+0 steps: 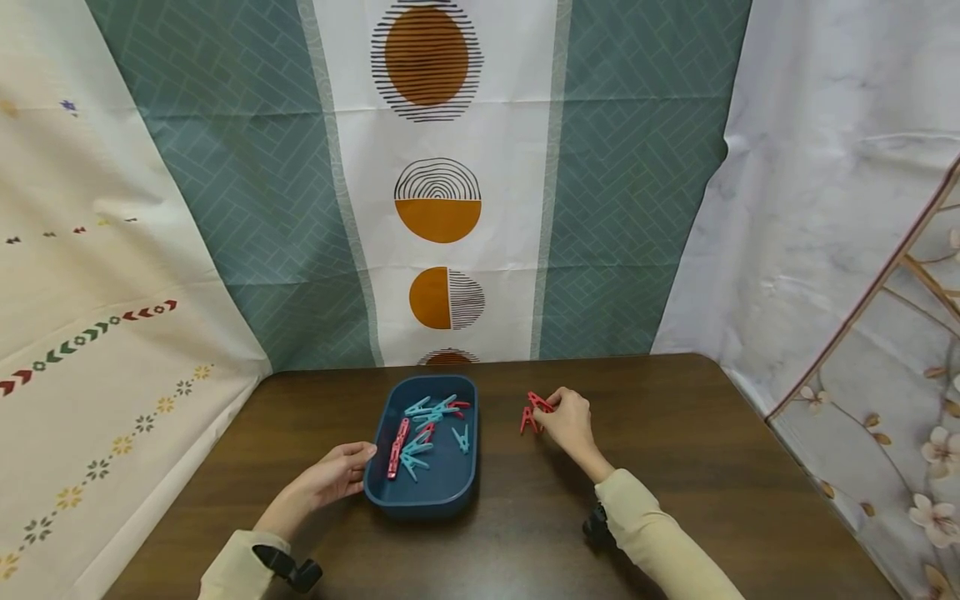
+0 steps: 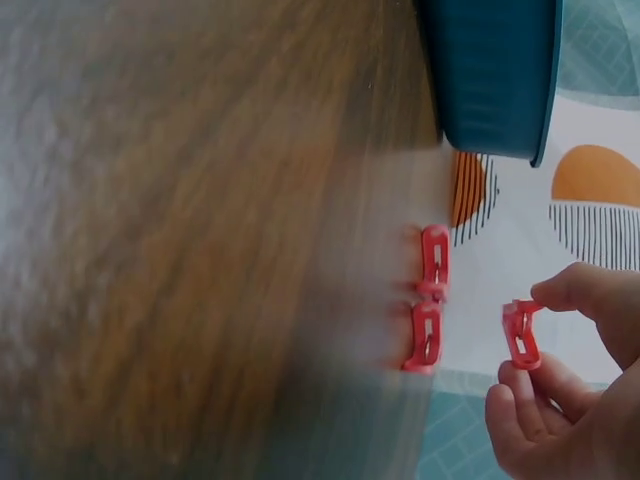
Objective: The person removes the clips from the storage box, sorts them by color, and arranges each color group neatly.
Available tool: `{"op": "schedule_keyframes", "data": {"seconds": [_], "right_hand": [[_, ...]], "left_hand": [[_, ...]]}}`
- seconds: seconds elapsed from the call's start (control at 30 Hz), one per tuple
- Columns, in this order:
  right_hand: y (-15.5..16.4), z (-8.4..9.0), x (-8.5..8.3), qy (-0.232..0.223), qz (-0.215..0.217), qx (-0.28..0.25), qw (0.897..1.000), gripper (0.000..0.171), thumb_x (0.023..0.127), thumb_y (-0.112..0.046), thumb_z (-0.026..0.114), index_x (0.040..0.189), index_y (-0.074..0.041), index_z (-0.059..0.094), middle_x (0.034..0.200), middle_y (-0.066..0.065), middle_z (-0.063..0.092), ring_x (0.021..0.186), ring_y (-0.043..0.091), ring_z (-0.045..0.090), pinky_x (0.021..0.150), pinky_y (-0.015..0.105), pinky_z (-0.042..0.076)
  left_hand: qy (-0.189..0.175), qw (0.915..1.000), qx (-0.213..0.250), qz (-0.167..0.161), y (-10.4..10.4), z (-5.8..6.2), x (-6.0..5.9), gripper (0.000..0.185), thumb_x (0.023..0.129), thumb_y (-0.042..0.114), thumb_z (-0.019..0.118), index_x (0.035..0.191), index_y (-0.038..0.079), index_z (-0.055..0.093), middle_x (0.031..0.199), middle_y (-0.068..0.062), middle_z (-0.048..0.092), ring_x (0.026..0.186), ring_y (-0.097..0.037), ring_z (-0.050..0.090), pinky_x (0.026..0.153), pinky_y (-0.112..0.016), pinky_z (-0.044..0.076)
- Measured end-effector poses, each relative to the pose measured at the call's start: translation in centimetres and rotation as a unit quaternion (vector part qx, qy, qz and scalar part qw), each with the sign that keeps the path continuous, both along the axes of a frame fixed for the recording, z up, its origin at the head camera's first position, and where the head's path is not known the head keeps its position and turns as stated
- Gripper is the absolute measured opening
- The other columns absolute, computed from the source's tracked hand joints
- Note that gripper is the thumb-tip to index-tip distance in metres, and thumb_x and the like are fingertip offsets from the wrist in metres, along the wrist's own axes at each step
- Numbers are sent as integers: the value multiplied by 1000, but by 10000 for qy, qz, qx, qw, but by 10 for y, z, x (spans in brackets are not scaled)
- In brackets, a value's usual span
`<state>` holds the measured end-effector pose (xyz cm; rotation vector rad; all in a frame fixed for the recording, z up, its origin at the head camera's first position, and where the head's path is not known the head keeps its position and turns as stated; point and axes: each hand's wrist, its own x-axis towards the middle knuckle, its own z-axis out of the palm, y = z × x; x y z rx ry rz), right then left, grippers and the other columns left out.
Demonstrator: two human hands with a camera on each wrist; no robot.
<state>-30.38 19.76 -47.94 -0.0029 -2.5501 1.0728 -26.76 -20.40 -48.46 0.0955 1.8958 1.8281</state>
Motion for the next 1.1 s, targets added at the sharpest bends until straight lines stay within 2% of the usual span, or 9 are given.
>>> {"op": "schedule_keyframes", "data": {"seconds": [0.17, 0.37, 0.6, 0.73, 0.93, 1.1], "right_hand": [[8, -2, 1, -245, -98, 36, 9996, 19, 74, -17, 76, 79, -2, 66, 69, 10, 66, 60, 16, 56, 53, 25, 43], [17, -4, 3, -228, -319, 196, 9990, 18, 75, -16, 74, 77, 0, 65, 70, 12, 65, 60, 22, 55, 51, 30, 43], [25, -7, 3, -421, -508, 355, 9972, 21, 75, -18, 73, 74, 0, 64, 74, 16, 66, 66, 30, 59, 59, 42, 48], [28, -8, 3, -648, -622, 495, 9947, 23, 75, -19, 73, 65, -3, 60, 68, 11, 63, 67, 28, 58, 64, 47, 49], [31, -9, 3, -1131, -600, 600, 9899, 39, 75, -19, 73, 47, -11, 48, 49, -2, 47, 60, 20, 49, 60, 39, 43], [32, -10, 2, -1393, -545, 636, 9867, 47, 78, -23, 75, 44, -13, 43, 45, -6, 37, 55, 16, 41, 55, 31, 36]], "left_hand": [[-25, 10000, 14, -52, -1, 0, 0, 41, 99, 30, 53, 122, -3, 48, 94, -2, 62, 80, -12, 60, 70, -20, 53], [-27, 10000, -8, -42, -2, 0, 1, 45, 99, 33, 53, 125, -4, 47, 96, -2, 62, 82, -13, 59, 71, -21, 53], [-20, 10000, -4, -26, -2, -1, -1, 42, 100, 31, 52, 124, -3, 48, 95, -3, 62, 81, -13, 59, 70, -20, 52], [-44, 10000, 19, -44, -1, -1, -1, 42, 100, 31, 52, 123, -3, 48, 96, -3, 62, 81, -13, 60, 71, -21, 53], [-74, 10000, 3, -37, -1, -2, 0, 46, 99, 33, 53, 126, -4, 46, 97, -3, 63, 82, -13, 60, 72, -21, 53], [-61, 10000, -11, 13, -1, -2, 0, 46, 99, 32, 53, 127, -4, 46, 97, -3, 62, 82, -13, 60, 72, -21, 53]]}}
